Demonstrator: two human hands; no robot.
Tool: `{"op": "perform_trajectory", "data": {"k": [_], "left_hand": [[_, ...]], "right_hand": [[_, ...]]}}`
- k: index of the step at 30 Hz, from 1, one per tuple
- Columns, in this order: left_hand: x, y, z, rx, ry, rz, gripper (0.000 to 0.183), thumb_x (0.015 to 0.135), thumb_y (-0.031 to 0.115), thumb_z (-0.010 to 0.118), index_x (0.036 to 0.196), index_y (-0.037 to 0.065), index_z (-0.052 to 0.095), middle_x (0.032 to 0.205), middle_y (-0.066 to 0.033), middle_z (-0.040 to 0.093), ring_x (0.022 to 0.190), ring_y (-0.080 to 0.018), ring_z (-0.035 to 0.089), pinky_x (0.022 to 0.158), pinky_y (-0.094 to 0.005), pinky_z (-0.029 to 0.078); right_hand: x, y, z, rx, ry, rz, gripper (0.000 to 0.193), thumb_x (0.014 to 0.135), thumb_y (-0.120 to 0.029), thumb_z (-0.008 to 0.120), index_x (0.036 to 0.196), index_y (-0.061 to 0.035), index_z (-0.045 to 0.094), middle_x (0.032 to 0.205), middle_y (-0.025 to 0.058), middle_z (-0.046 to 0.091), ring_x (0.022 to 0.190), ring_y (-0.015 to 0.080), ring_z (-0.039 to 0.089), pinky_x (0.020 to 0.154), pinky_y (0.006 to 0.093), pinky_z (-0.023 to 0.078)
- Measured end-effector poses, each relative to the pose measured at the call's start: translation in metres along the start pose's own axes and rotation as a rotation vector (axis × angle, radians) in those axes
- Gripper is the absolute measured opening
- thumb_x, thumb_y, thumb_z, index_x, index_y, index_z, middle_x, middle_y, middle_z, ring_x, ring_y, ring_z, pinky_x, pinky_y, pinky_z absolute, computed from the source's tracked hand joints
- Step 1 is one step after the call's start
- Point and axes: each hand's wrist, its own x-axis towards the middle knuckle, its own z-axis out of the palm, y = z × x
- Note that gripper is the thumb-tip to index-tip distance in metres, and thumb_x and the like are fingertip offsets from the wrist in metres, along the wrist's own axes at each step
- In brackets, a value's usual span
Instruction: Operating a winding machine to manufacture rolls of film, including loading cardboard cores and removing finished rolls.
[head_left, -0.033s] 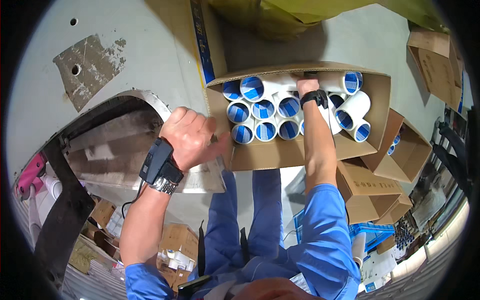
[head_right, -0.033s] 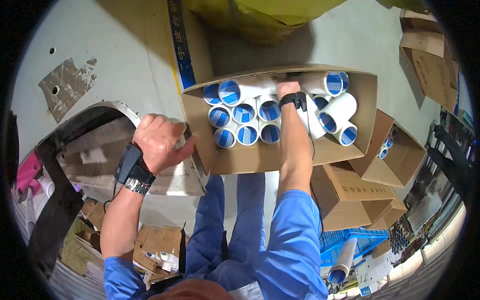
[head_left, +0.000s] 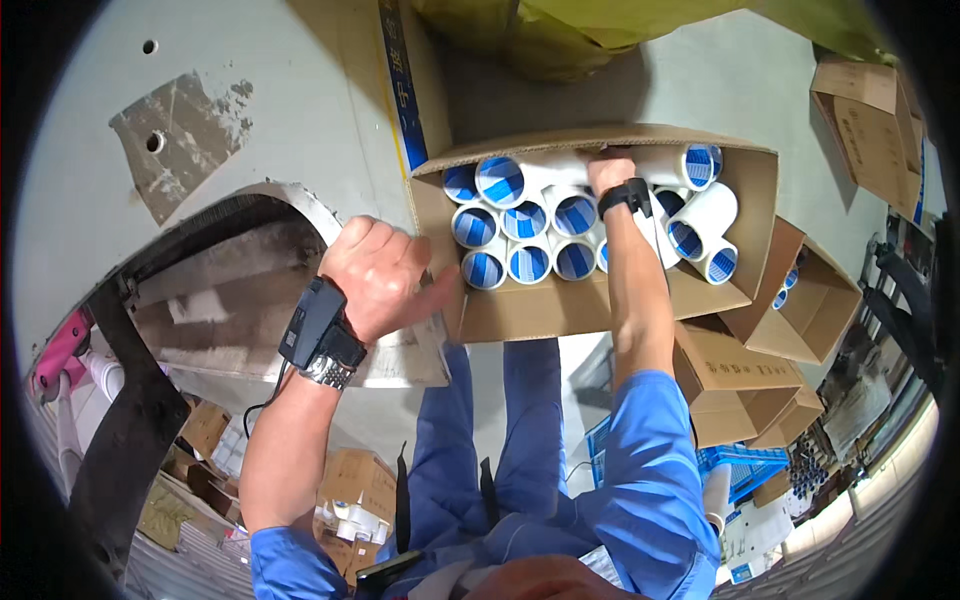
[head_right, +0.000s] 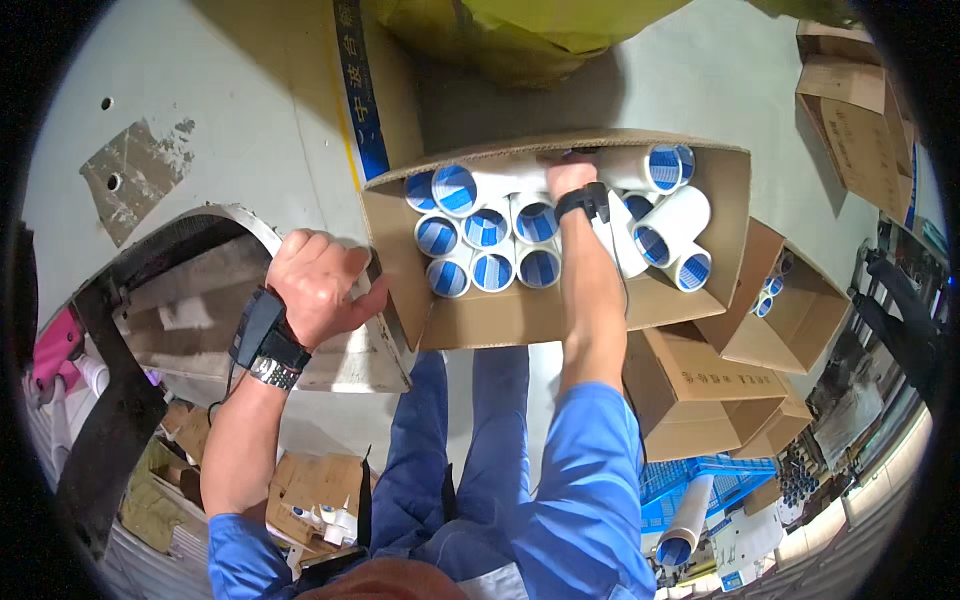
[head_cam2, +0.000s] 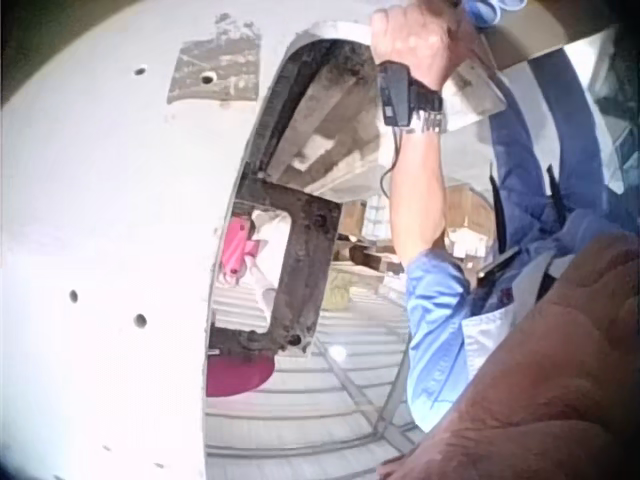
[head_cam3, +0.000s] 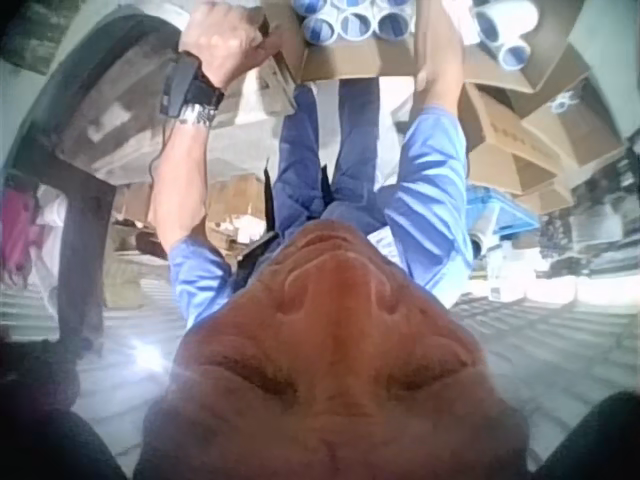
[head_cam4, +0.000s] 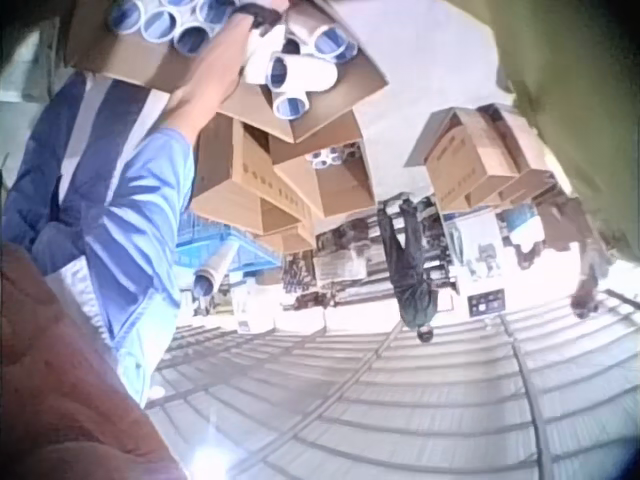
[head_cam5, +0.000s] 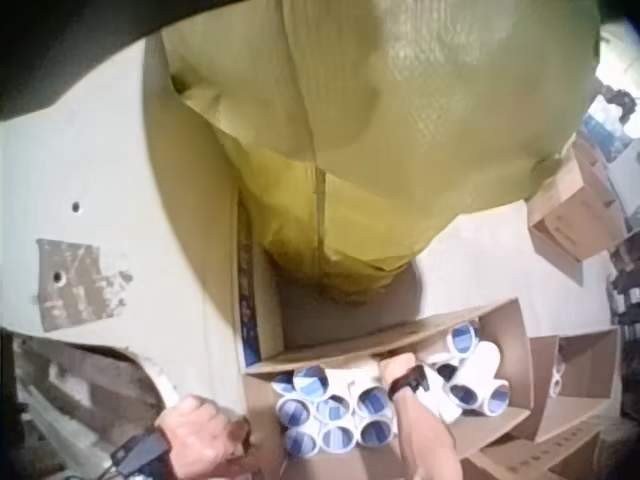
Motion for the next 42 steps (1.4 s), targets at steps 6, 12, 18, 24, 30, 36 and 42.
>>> {"op": "perform_trajectory", "data": {"k": [6,12,18,24,30,36,42], "left_hand": [[0.004,0.0,-0.001,-0.011,0.003,0.021,0.023,0.061,0.02,0.081,0.072,0.011,0.063,0.061,-0.002,0.05,0.059,-0.0204,0.052,0.061,-0.033,0.041],[0.009,0.002,-0.003,-0.048,0.051,0.046,0.025,0.062,0.02,0.082,0.075,0.01,0.063,0.063,-0.0019,0.053,0.059,-0.0206,0.053,0.061,-0.033,0.041],[0.005,0.001,-0.002,-0.048,0.033,0.056,0.027,0.061,0.019,0.083,0.078,0.01,0.064,0.065,-0.0023,0.059,0.061,-0.0202,0.056,0.062,-0.0329,0.041],[-0.004,-0.001,0.0,0.03,-0.015,0.018,0.027,0.061,0.019,0.083,0.078,0.01,0.064,0.067,-0.0027,0.059,0.062,-0.0205,0.056,0.063,-0.0333,0.041],[0.023,0.002,0.002,-0.048,0.015,0.085,0.028,0.059,0.017,0.082,0.08,0.01,0.064,0.064,-0.0018,0.054,0.06,-0.0207,0.053,0.062,-0.0329,0.041],[-0.002,-0.006,0.002,0.001,0.002,0.008,0.028,0.06,0.018,0.082,0.079,0.01,0.064,0.065,-0.0016,0.057,0.06,-0.0201,0.054,0.063,-0.0328,0.041],[0.011,0.001,-0.009,-0.011,-0.009,0.054,0.021,0.064,0.019,0.08,0.075,0.011,0.063,0.067,-0.003,0.06,0.061,-0.0206,0.055,0.064,-0.0333,0.041]], "right_hand": [[-0.069,-0.042,-0.031,0.19,0.196,0.015,0.024,0.079,-0.027,0.069,0.084,-0.0035,0.07,0.089,0.0185,0.069,0.082,0.038,0.068,0.075,0.0487,0.055],[-0.063,-0.034,0.005,0.257,0.255,-0.345,0.019,0.084,-0.02,0.062,0.079,-0.0028,0.068,0.087,0.0205,0.066,0.089,0.0372,0.064,0.081,0.0465,0.049],[-0.093,-0.017,-0.042,0.429,0.127,-0.266,0.038,0.083,-0.024,0.071,0.114,-0.0017,0.065,0.111,0.0204,0.066,0.097,0.0382,0.064,0.087,0.0441,0.051],[-0.019,0.028,-0.037,-0.404,-0.28,-0.32,0.034,0.081,-0.015,0.06,0.114,-0.004,0.064,0.123,0.0176,0.061,0.115,0.0325,0.058,0.099,0.0399,0.046],[0.043,0.143,0.07,-0.226,0.251,-0.218,0.037,0.091,-0.021,0.044,0.124,-0.0125,0.059,0.113,0.0152,0.069,0.103,0.037,0.065,0.09,0.0441,0.053],[-0.041,0.049,-0.021,-0.297,0.148,-0.524,0.014,0.084,-0.016,0.055,0.077,-0.0078,0.064,0.086,0.0117,0.066,0.072,0.0333,0.066,0.063,0.0475,0.052],[-0.114,0.08,-0.026,0.079,0.214,-0.403,0.012,0.083,-0.021,0.065,0.078,-0.0096,0.063,0.082,0.0099,0.06,0.074,0.0317,0.065,0.061,0.0415,0.051]]}}
